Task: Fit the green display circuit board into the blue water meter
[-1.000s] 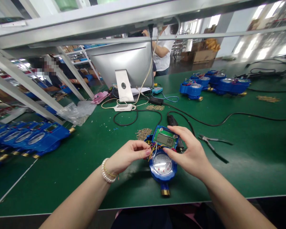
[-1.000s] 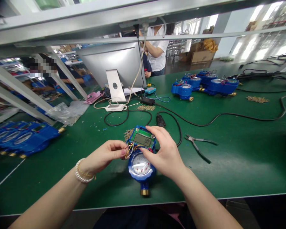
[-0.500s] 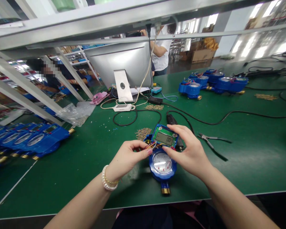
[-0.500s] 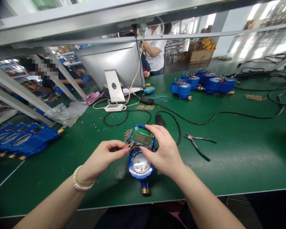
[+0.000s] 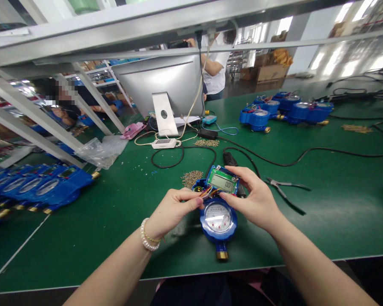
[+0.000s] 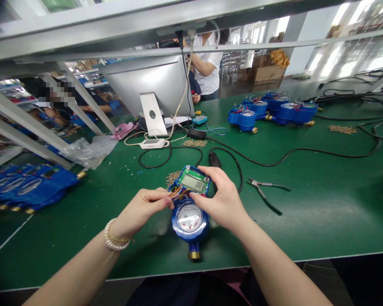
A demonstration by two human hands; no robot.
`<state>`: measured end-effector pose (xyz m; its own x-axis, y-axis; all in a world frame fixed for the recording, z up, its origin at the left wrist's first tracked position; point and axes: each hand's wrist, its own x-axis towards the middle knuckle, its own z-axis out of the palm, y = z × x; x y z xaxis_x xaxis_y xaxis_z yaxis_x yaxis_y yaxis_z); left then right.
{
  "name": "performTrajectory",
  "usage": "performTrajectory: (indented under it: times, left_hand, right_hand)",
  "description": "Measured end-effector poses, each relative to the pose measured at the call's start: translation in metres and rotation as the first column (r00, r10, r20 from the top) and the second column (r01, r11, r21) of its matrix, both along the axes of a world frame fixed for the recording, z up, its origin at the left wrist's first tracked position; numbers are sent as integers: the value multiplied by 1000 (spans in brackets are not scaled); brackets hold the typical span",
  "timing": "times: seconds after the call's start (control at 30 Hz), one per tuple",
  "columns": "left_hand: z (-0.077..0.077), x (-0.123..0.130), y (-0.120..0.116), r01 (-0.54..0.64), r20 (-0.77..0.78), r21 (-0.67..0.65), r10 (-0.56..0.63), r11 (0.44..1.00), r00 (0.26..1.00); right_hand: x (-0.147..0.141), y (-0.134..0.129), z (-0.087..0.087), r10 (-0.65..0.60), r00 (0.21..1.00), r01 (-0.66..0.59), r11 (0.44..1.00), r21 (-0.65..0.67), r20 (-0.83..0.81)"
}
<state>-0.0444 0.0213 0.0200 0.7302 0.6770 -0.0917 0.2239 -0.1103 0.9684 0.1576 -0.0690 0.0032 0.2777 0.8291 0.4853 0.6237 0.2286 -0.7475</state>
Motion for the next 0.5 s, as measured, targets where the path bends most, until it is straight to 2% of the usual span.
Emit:
performTrajectory:
  times: [0.13,0.23,0.37,0.5]
  left_hand:
    - [-1,-1,3,22,-25,63,-21,998,999]
    - [-5,0,5,-2,-47,166,10,986,999]
    - [-12,6,8,-63,-40,373,84,926,996]
    - [-19,12,10,-68,-30,509,96,858,995]
  right_hand:
    - [2,3,-3,19,998,-20,999,-25,-55]
    - [3,4,-3,31,997,-33,999,-39,-69]
    - [3,5,1,34,997,-39,997,-73,-71]
    - [2,5,7,79,991,-93,988,-126,-111]
